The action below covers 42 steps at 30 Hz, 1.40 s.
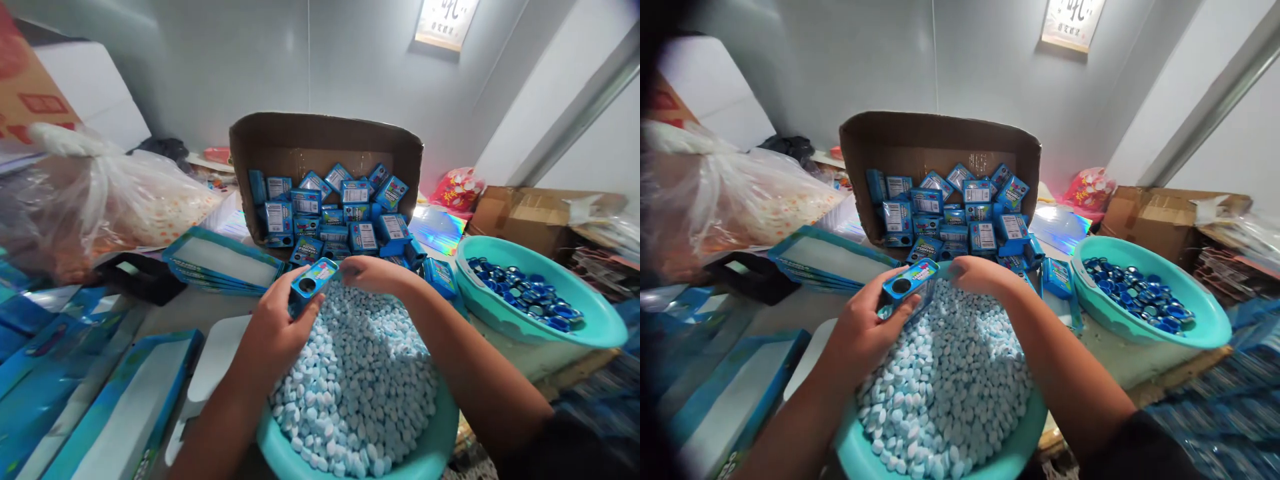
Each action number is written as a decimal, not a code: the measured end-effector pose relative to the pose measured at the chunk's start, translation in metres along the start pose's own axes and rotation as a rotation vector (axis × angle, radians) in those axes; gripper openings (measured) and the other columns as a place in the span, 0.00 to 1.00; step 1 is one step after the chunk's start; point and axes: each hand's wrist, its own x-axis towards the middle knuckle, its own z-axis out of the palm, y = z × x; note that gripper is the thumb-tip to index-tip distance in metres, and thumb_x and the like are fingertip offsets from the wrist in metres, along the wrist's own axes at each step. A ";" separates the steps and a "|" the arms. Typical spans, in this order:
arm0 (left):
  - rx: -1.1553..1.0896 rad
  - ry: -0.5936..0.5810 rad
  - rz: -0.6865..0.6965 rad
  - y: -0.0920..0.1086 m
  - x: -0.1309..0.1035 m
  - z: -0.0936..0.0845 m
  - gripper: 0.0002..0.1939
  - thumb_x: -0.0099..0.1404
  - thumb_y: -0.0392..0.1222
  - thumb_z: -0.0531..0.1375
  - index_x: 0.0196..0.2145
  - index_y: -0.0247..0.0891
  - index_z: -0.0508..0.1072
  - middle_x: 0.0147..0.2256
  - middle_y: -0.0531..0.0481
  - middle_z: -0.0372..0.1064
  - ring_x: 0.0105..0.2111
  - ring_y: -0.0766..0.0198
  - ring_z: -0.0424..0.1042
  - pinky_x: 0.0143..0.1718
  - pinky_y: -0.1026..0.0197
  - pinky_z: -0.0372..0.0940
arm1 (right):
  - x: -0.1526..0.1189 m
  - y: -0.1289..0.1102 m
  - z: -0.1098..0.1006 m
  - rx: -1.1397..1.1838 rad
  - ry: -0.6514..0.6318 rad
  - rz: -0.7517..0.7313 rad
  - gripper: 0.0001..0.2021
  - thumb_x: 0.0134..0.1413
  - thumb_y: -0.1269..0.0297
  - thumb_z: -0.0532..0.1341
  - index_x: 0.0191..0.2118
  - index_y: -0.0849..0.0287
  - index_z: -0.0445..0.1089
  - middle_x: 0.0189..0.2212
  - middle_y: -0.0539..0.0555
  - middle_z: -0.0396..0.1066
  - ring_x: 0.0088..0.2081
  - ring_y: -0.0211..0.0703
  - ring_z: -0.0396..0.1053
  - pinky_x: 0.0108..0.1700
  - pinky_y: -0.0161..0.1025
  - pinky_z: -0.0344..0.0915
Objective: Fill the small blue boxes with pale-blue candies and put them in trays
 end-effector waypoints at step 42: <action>-0.205 -0.227 -0.110 0.011 -0.006 0.000 0.22 0.65 0.51 0.63 0.53 0.45 0.66 0.46 0.51 0.75 0.43 0.59 0.75 0.44 0.58 0.69 | -0.036 -0.058 -0.003 1.163 0.133 -0.216 0.15 0.41 0.57 0.76 0.35 0.59 0.79 0.28 0.51 0.76 0.28 0.35 0.72 0.31 0.34 0.71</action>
